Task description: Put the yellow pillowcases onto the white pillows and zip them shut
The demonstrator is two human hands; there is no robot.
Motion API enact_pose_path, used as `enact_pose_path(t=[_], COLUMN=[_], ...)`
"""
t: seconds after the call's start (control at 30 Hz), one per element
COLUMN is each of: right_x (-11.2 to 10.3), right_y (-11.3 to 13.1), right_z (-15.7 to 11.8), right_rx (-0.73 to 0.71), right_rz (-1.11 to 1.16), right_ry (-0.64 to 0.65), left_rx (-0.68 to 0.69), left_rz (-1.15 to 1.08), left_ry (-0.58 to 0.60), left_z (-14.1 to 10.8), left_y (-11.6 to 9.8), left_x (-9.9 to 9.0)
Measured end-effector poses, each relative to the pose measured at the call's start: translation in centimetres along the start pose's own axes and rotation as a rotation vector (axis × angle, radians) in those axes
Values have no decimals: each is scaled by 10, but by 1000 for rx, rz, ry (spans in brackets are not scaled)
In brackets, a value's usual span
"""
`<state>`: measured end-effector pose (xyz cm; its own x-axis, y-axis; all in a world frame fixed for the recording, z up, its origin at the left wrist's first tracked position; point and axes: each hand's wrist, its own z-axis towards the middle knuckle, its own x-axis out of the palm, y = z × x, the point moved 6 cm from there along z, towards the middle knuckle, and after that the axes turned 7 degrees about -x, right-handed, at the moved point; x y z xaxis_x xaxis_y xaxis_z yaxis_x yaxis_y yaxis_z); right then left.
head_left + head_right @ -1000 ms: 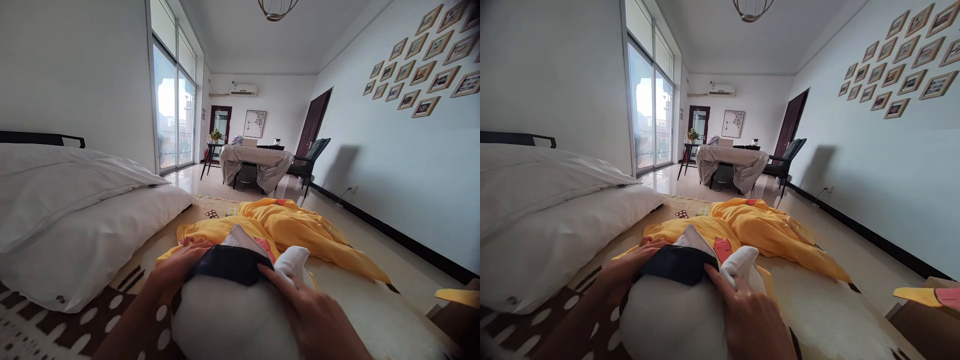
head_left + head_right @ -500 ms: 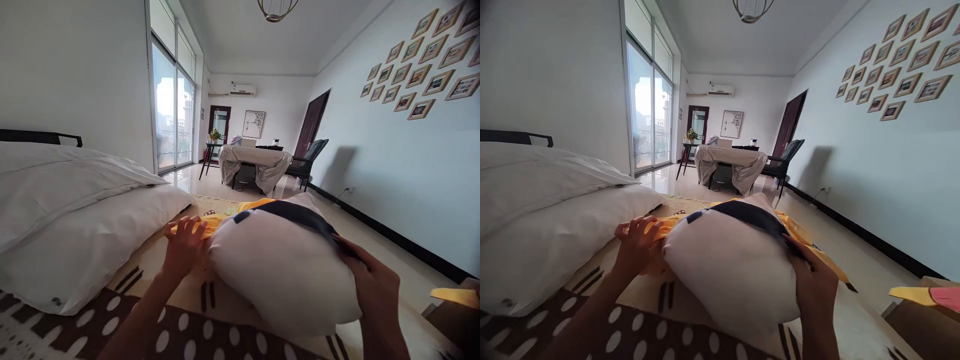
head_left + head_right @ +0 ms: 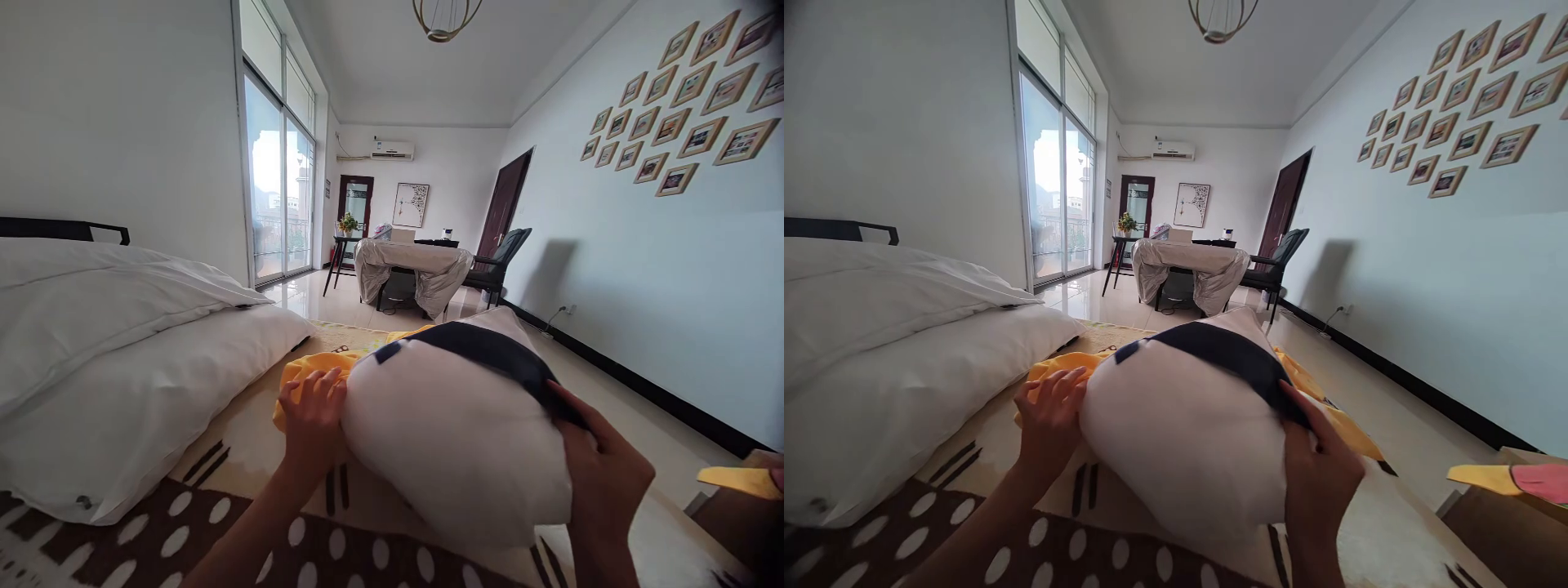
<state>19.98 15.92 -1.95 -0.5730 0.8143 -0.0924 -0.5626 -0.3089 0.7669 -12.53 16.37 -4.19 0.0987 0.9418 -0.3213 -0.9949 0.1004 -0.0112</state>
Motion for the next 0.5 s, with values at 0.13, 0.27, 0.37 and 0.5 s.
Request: enact_pose_path(t=[0.13, 0.27, 0.37, 0.5], right_x=[5, 11, 18, 20], right_y=[53, 84, 91, 98], right_z=[-40, -90, -114, -126], right_rx=[-433, -827, -972, -1005], right_rz=[-162, -317, -461, -513], right_ry=[222, 331, 392, 396], left_rx=[-216, -754, -911, -924], left_rz=[-196, -642, -851, -972], left_ry=[4, 357, 507, 482], left_z=[8, 7, 9, 13], left_y=[33, 77, 83, 81], left_x=[0, 24, 31, 31])
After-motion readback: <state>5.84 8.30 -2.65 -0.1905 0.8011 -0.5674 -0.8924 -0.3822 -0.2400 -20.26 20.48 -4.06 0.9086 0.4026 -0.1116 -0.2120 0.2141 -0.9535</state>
